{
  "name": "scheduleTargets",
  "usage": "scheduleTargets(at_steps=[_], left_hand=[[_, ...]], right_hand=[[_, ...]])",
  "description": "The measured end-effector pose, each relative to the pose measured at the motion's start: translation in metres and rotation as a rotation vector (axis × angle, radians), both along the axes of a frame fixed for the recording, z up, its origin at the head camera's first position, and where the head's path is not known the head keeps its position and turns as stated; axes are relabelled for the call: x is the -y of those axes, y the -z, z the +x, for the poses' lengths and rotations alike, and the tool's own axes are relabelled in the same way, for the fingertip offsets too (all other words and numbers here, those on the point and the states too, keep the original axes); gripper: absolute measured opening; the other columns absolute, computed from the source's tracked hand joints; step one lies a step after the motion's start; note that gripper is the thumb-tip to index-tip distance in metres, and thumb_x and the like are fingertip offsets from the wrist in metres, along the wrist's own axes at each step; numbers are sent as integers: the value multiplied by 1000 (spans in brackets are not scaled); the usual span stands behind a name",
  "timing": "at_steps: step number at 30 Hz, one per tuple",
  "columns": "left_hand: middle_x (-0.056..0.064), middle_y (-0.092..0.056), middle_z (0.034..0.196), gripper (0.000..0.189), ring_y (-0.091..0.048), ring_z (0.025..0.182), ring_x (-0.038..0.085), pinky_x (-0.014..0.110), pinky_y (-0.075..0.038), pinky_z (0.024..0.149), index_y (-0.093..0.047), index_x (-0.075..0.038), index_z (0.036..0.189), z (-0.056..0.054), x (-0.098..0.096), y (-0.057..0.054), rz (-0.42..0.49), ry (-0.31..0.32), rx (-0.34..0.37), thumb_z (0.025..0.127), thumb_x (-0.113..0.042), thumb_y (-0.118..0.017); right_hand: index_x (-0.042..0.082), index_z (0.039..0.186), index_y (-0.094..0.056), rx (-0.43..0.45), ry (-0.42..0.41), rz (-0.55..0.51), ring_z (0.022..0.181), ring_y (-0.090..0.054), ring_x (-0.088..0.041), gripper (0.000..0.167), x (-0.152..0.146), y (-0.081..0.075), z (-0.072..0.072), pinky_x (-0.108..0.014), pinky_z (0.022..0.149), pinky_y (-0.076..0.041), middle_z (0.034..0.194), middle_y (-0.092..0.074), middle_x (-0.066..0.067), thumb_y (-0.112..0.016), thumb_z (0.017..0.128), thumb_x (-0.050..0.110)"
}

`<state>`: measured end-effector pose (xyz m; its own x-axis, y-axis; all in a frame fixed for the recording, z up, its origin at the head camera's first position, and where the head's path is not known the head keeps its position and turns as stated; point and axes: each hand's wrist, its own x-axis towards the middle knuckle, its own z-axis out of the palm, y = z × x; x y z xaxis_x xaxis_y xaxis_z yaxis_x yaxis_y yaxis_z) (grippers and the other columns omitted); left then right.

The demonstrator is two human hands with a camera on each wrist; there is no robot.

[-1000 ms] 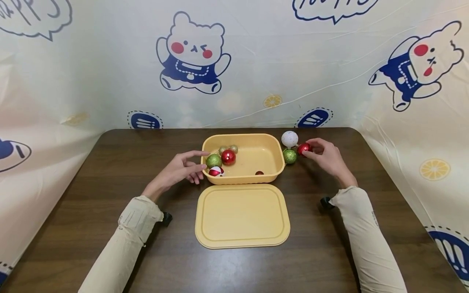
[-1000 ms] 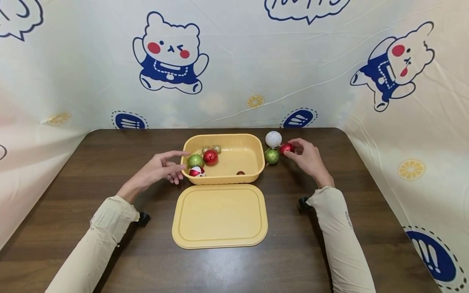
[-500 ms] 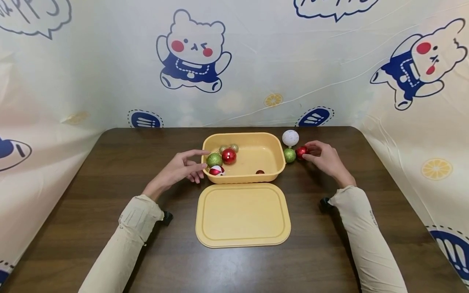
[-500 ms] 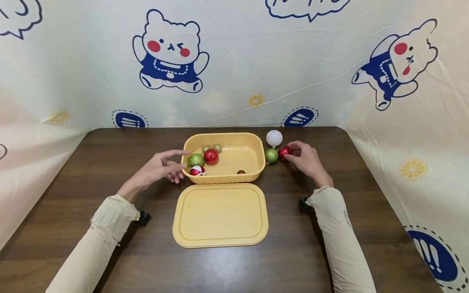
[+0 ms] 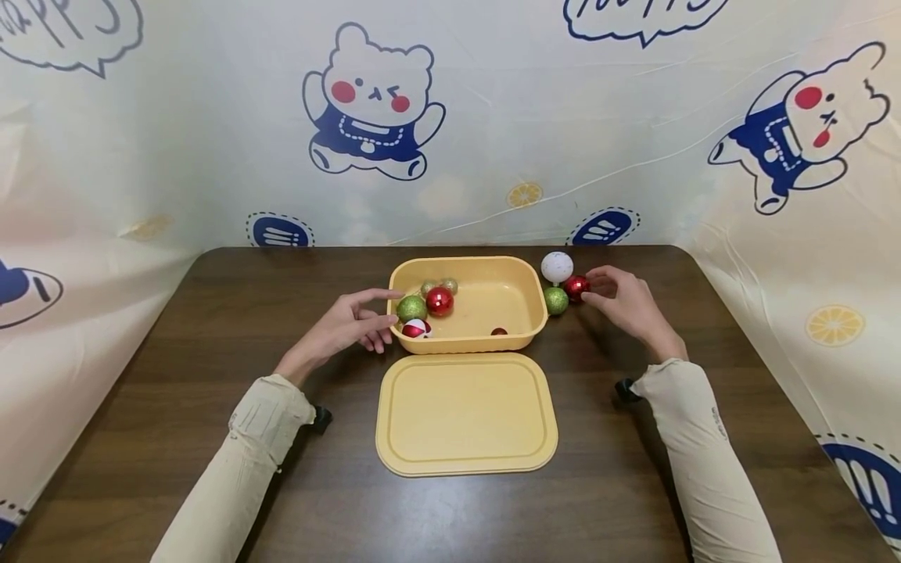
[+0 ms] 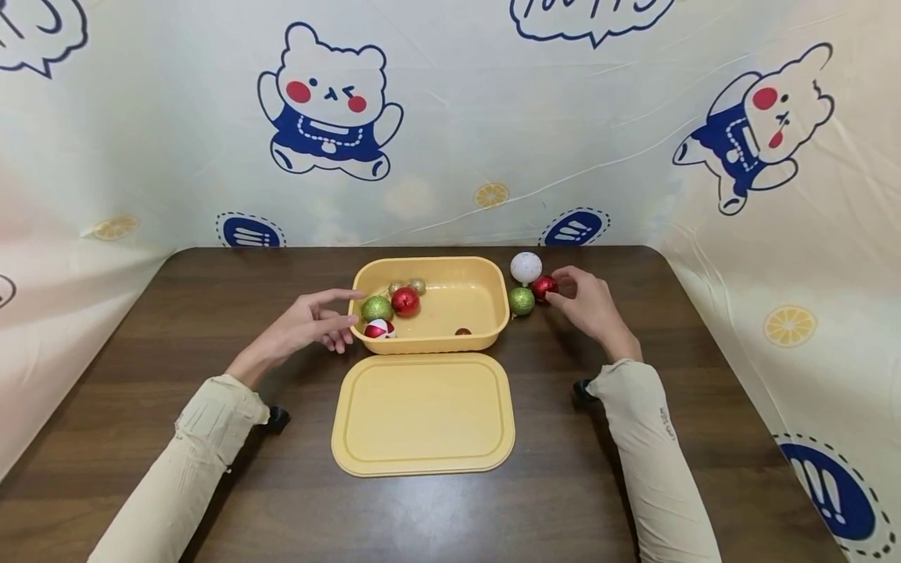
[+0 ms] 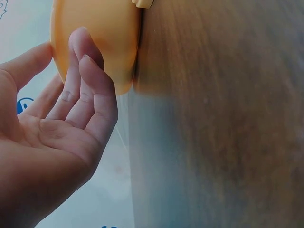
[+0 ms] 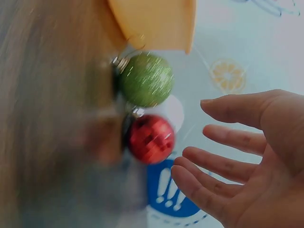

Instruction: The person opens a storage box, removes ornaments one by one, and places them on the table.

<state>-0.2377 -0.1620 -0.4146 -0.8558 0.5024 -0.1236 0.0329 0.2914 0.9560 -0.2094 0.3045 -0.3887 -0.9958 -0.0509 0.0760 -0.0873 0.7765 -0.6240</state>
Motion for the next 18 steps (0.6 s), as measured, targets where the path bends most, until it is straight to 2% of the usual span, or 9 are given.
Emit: scheduleTargets(at_steps=[5,11,14,18], left_hand=[[24,-69,85,53,-67,66,34,42,-59,65,-51,-15,144,1,0,-2,-8,2,3,96,-27,-68],[25,-69,85,52,-67,67,35,41,-59,64,-52,-16,144,0,1,-4,-7,-11,-11,96,-27,-68],[26,-69,86,51,-67,67,35,42,-59,64,-52,-16,144,0,2,-3,-4,-14,-6,97,-28,-68],[24,-70,84,52,-67,67,35,42,-59,64,-52,-16,144,0,1,-1,-7,-8,5,96,-28,-68]], right_hand=[[-3,130,-57,-67,-37,20,107,-63,-38,40,22,-16,7,-54,95,-50,125,-62,-25,-69,95,14],[0,128,-60,-180,-117,21,99,-63,-34,39,68,-40,11,-51,88,-54,120,-64,-20,-71,93,12],[2,129,-60,-185,-172,-2,101,-63,-34,38,91,-47,12,-50,87,-54,121,-64,-17,-70,94,14],[2,133,-58,-149,-222,-25,112,-58,-32,40,115,-48,10,-50,95,-51,130,-60,-16,-68,96,15]])
